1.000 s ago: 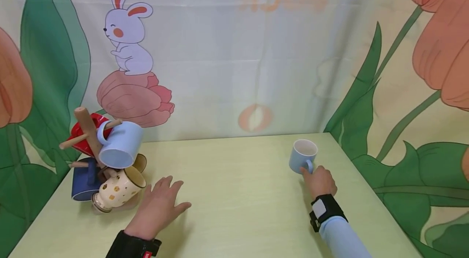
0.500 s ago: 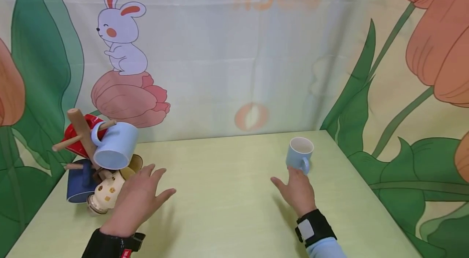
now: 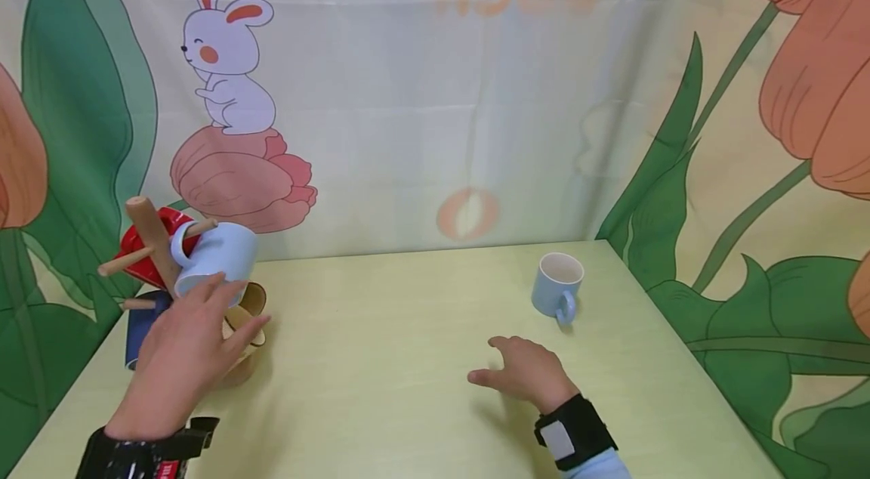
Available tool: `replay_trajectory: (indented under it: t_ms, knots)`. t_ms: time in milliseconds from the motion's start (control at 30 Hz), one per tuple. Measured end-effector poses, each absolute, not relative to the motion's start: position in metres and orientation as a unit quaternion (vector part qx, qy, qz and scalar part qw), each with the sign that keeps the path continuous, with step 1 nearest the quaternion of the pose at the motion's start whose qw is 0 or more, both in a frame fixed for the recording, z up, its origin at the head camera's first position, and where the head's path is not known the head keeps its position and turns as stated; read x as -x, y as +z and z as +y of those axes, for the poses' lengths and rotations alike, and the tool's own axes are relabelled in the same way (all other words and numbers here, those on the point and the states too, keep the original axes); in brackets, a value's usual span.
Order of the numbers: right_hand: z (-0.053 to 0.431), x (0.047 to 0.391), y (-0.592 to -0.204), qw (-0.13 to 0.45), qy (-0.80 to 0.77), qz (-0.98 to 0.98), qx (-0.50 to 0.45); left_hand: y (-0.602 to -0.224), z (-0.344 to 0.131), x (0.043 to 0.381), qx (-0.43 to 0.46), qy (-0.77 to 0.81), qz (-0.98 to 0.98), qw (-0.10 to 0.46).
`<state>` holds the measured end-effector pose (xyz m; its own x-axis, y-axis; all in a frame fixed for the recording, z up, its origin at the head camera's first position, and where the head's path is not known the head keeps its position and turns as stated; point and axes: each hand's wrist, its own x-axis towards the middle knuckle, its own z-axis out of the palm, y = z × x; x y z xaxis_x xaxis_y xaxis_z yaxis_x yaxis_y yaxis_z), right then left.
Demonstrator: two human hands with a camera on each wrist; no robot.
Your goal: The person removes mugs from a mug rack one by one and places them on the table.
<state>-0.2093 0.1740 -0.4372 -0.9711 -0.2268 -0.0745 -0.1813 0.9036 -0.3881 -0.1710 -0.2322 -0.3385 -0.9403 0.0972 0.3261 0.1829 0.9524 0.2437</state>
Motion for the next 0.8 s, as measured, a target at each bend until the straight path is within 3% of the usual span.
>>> replay_trajectory:
  t_ms: [167, 300, 500, 800]
  knots:
    - [0.168, 0.205, -0.432, 0.064, -0.182, 0.974, 0.119, -0.325, -0.259, 0.165, 0.055, -0.151, -0.955, 0.248]
    - [0.165, 0.203, -0.429, 0.064, -0.177, 0.975, 0.12, -0.315, -0.275, 0.163, -0.018, -0.142, -0.944, 0.298]
    - [0.165, 0.202, -0.429, 0.072, -0.175, 0.975, 0.12, -0.309, -0.299, 0.175, -0.128, -0.117, -0.949, 0.263]
    - [0.164, 0.201, -0.434, 0.082, -0.178, 0.974, 0.118, -0.314, -0.321, 0.188, -0.13, -0.112, -0.964, 0.205]
